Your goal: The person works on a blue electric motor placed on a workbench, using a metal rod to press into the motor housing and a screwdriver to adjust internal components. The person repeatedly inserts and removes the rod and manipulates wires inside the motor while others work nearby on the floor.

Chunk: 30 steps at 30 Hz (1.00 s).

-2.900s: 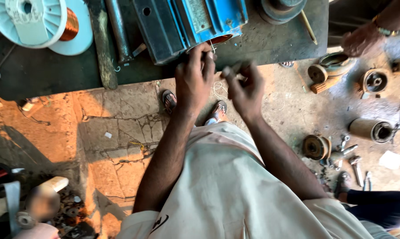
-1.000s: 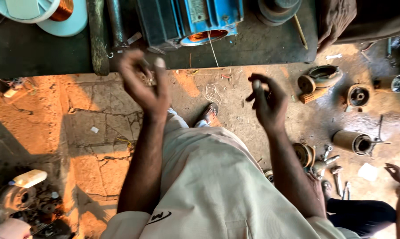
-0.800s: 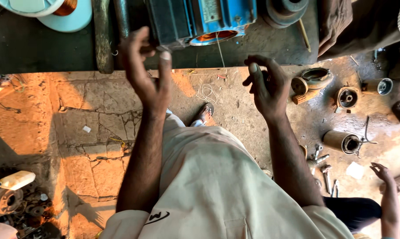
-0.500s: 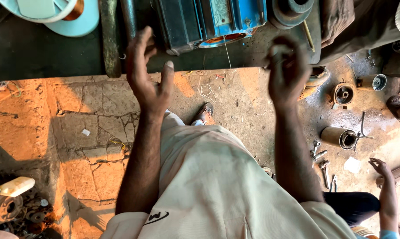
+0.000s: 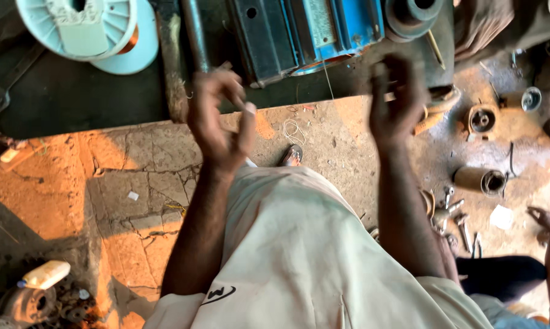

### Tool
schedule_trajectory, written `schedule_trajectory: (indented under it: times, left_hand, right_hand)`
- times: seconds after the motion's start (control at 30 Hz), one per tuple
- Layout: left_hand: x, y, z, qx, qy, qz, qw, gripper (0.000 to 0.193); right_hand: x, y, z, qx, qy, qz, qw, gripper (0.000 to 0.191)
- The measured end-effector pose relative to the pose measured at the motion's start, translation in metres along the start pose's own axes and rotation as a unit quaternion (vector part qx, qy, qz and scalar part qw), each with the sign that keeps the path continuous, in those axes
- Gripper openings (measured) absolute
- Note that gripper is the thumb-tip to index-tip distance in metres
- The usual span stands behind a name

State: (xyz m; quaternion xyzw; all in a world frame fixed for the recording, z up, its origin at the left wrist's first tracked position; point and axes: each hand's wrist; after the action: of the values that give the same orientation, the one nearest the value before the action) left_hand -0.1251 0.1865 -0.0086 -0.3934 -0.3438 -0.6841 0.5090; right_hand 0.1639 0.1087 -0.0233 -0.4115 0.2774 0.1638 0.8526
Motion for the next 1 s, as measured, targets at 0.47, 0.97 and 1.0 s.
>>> schedule_trajectory:
  times: [0.47, 0.97, 1.0]
  left_hand:
    - [-0.004, 0.060, -0.007, -0.043, 0.130, 0.133, 0.982, 0.013]
    - [-0.022, 0.138, -0.026, -0.010, 0.044, 0.242, 0.969, 0.073]
    - [-0.026, 0.142, -0.025, 0.006, 0.047, 0.211, 0.976, 0.073]
  right_hand:
    - [-0.006, -0.004, 0.007, 0.061, -0.098, -0.068, 0.991, 0.043]
    - [0.064, -0.071, 0.020, -0.081, -0.102, -0.016, 0.991, 0.050]
    - [0.068, -0.074, 0.016, -0.077, -0.078, -0.002, 0.994, 0.055]
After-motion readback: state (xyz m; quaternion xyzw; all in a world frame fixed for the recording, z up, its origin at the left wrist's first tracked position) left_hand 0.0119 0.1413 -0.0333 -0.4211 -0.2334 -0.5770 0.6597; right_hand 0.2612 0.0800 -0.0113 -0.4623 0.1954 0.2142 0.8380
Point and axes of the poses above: each hand's wrist, its own z-axis towards the middle knuckle, its own y-axis out of the palm, x = y × z, and after that the axes turned 9 degrees about -z, right-handed
